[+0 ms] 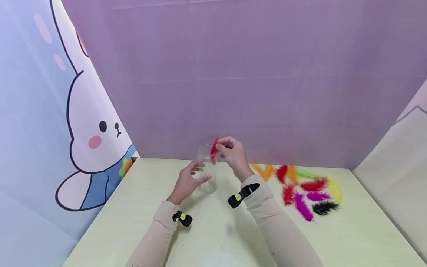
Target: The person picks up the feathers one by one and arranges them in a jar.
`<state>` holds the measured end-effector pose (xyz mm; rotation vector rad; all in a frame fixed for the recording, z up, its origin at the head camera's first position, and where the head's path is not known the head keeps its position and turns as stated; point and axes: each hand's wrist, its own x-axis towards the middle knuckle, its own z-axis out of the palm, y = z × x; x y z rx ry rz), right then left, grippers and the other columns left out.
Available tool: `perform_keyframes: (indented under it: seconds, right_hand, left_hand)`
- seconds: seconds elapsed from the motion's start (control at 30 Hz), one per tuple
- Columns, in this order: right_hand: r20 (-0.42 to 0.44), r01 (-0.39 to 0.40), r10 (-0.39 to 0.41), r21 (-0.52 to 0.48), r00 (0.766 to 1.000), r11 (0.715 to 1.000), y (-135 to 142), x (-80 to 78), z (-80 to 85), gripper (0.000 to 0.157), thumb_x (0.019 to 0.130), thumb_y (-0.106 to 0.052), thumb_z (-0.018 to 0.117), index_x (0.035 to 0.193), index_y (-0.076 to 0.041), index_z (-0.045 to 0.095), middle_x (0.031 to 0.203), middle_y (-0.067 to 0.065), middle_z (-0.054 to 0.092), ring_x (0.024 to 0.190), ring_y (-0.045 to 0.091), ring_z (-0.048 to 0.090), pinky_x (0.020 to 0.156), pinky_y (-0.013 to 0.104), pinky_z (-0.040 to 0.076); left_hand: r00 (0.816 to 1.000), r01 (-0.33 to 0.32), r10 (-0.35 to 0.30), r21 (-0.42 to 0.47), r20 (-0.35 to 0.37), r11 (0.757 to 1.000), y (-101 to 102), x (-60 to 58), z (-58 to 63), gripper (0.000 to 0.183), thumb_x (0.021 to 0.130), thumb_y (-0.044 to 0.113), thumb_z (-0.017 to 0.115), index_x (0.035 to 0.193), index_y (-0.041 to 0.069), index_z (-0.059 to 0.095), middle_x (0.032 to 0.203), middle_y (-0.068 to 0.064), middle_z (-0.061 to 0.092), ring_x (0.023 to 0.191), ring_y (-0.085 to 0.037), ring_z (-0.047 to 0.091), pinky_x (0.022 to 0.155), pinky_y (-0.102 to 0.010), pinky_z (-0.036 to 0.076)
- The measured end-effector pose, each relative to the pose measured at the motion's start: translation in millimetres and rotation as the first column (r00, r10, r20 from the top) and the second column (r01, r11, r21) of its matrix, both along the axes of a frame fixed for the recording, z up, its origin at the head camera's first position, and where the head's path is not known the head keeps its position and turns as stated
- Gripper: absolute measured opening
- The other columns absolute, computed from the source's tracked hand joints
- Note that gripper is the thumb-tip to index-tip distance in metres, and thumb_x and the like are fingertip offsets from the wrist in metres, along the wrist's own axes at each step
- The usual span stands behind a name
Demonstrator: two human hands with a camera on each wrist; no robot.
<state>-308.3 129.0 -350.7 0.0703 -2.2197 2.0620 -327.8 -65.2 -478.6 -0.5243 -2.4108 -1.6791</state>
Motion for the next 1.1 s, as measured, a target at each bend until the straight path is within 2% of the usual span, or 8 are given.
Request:
perform_keyframes:
  seconds: [0.23,0.4,0.5,0.7,0.8,0.93,1.1]
  right_hand:
    - [0.018,-0.030,0.030,0.028,0.999,0.999,4.7,1.0,-6.1,0.026,0.099,-0.022,0.069,0.116,-0.003,0.069,0.096,-0.001,0.069,0.093,0.017,0.066,0.080,0.029,0.060]
    - [0.009,-0.052,0.052,0.056,0.999,0.997,8.0,3.6,-9.8,0.032,0.100,-0.025,0.067,0.122,-0.003,0.069,0.106,0.003,0.071,0.095,0.015,0.067,0.086,0.032,0.060]
    - [0.010,-0.051,0.050,0.073,0.999,0.996,10.6,5.9,-12.0,0.035,0.100,-0.027,0.067,0.125,-0.002,0.068,0.113,0.006,0.071,0.096,0.015,0.067,0.088,0.034,0.059]
    - [0.019,-0.040,0.039,0.066,0.999,0.997,22.5,9.7,-20.5,0.033,0.101,-0.026,0.066,0.126,-0.003,0.066,0.122,0.014,0.069,0.105,0.025,0.067,0.089,0.036,0.059]
    - [0.028,-0.024,0.023,0.054,0.999,0.998,31.8,11.9,-27.3,0.029,0.101,-0.025,0.065,0.122,-0.005,0.067,0.118,0.011,0.070,0.107,0.030,0.066,0.086,0.032,0.060]
    - [0.042,-0.001,-0.001,0.051,0.999,0.999,47.6,16.4,-38.2,0.027,0.102,-0.024,0.063,0.122,-0.005,0.066,0.111,0.003,0.070,0.103,0.025,0.067,0.082,0.026,0.059]
    - [0.077,0.034,-0.041,0.084,0.996,0.996,71.9,25.9,-49.3,0.034,0.104,-0.030,0.061,0.126,-0.005,0.062,0.112,0.001,0.067,0.098,0.015,0.067,0.087,0.025,0.059]
  left_hand:
    - [1.000,0.001,-0.001,0.020,-0.006,1.000,0.7,-0.1,-1.7,0.064,0.080,0.039,0.088,0.133,0.013,0.062,0.126,-0.005,0.070,0.117,-0.028,0.065,0.105,-0.060,0.047]
    - [1.000,0.003,-0.002,0.015,-0.023,1.000,1.1,0.2,-2.4,0.065,0.082,0.037,0.087,0.135,0.010,0.061,0.127,-0.010,0.070,0.118,-0.032,0.065,0.104,-0.061,0.047]
    - [1.000,-0.002,0.003,0.008,-0.022,1.000,1.6,0.6,-2.5,0.063,0.083,0.036,0.086,0.135,0.012,0.061,0.128,-0.009,0.070,0.118,-0.033,0.065,0.104,-0.061,0.047]
    - [1.000,-0.011,0.011,0.004,-0.007,1.000,2.3,1.2,-2.6,0.060,0.081,0.036,0.087,0.133,0.016,0.062,0.127,-0.005,0.070,0.117,-0.028,0.065,0.104,-0.057,0.048]
    - [1.000,-0.014,0.014,0.002,-0.006,1.000,2.8,0.9,-2.6,0.060,0.081,0.036,0.088,0.131,0.016,0.063,0.126,-0.003,0.070,0.117,-0.028,0.065,0.105,-0.057,0.048]
    - [1.000,-0.013,0.013,0.004,-0.005,1.000,3.1,0.3,-2.4,0.059,0.080,0.035,0.088,0.130,0.016,0.063,0.126,-0.003,0.070,0.117,-0.028,0.065,0.107,-0.058,0.046]
    - [1.000,-0.010,0.010,0.006,0.000,1.000,2.6,-0.6,-2.4,0.060,0.080,0.035,0.088,0.131,0.016,0.063,0.127,-0.002,0.070,0.118,-0.028,0.064,0.108,-0.058,0.045]
